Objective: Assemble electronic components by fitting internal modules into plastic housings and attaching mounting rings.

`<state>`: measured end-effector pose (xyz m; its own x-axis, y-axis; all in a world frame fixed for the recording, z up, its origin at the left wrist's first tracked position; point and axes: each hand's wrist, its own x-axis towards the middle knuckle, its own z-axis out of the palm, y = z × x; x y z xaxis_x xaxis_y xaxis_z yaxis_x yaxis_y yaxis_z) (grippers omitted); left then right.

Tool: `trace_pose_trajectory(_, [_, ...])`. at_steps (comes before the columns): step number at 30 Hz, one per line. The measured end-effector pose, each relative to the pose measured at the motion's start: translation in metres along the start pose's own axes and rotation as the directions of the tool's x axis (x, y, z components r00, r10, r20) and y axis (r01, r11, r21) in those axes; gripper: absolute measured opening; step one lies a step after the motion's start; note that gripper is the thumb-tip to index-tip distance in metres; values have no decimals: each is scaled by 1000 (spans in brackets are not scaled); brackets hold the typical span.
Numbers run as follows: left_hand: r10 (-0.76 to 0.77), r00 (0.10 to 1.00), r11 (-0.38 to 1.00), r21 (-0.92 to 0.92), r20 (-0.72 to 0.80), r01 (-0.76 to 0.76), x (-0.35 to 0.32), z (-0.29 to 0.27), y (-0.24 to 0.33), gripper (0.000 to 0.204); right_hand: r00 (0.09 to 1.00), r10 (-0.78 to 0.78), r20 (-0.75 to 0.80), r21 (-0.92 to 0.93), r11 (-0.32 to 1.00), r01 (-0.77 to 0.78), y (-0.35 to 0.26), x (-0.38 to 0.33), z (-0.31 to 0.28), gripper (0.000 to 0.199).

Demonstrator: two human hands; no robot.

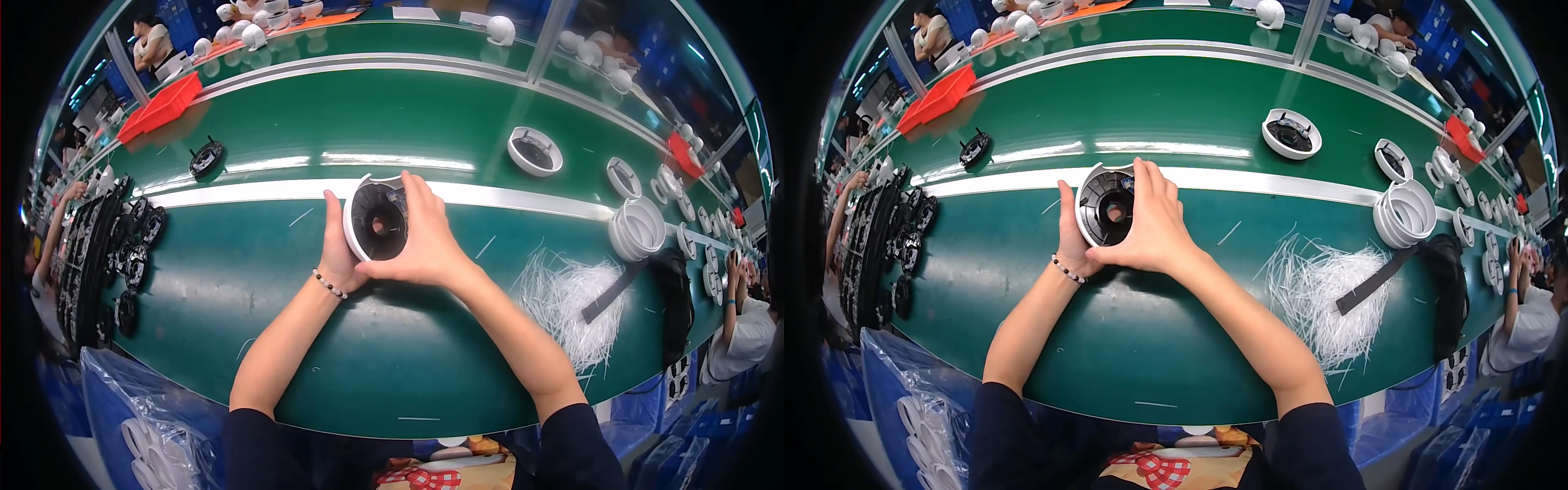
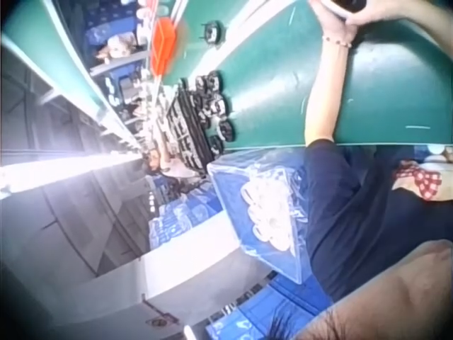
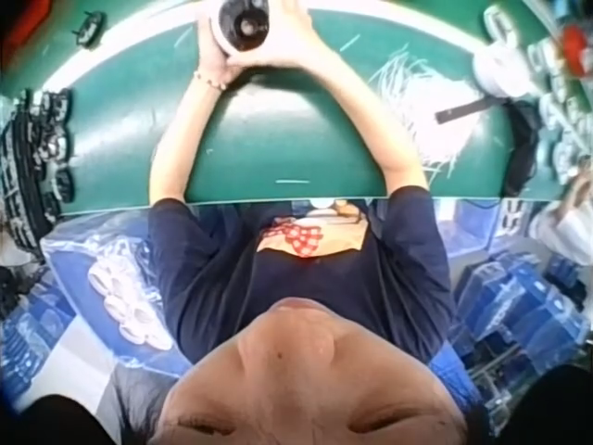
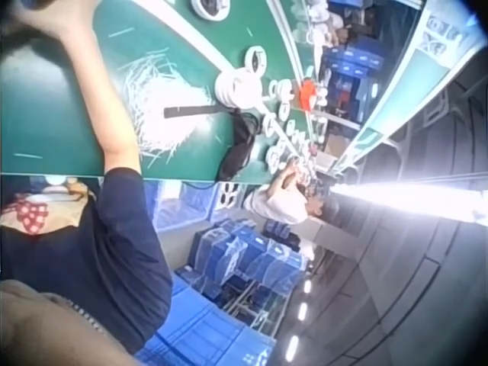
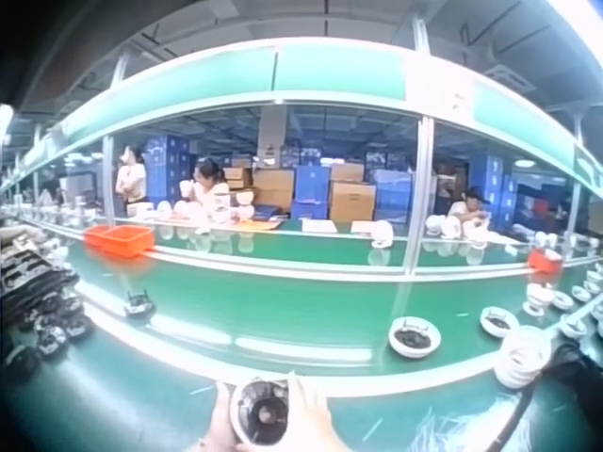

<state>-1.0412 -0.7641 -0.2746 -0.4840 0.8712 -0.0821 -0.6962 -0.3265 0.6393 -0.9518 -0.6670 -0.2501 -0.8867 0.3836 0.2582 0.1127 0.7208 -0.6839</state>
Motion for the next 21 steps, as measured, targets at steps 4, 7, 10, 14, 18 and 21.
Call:
trace_pose_trajectory(4, [-113,994,994,10,5,113,3,-4,4,77,989,-148,29,-54,987,149,8,-1,-3,116])
trace_pose_trajectory(7, [-94,991,992,-76,91,101,4,-9,4,70,976,-200,84,35,980,198,12,-3,-5,116])
trace_pose_trajectory(10, [-31,997,989,-144,64,40,11,-3,-2,50,965,-216,-149,-36,976,213,12,-8,-5,110])
trace_pose_trajectory(14, [33,998,998,-59,57,-30,23,20,-6,52,947,-133,-291,17,989,144,21,-9,-4,115])
trace_pose_trajectory(18, [83,996,995,-63,31,-81,76,23,-13,45,946,-142,-292,-42,990,136,66,-16,-41,104])
trace_pose_trajectory(21, [107,987,993,-43,-118,-112,126,-5,7,41,829,-364,-423,-348,911,223,104,-34,-118,56])
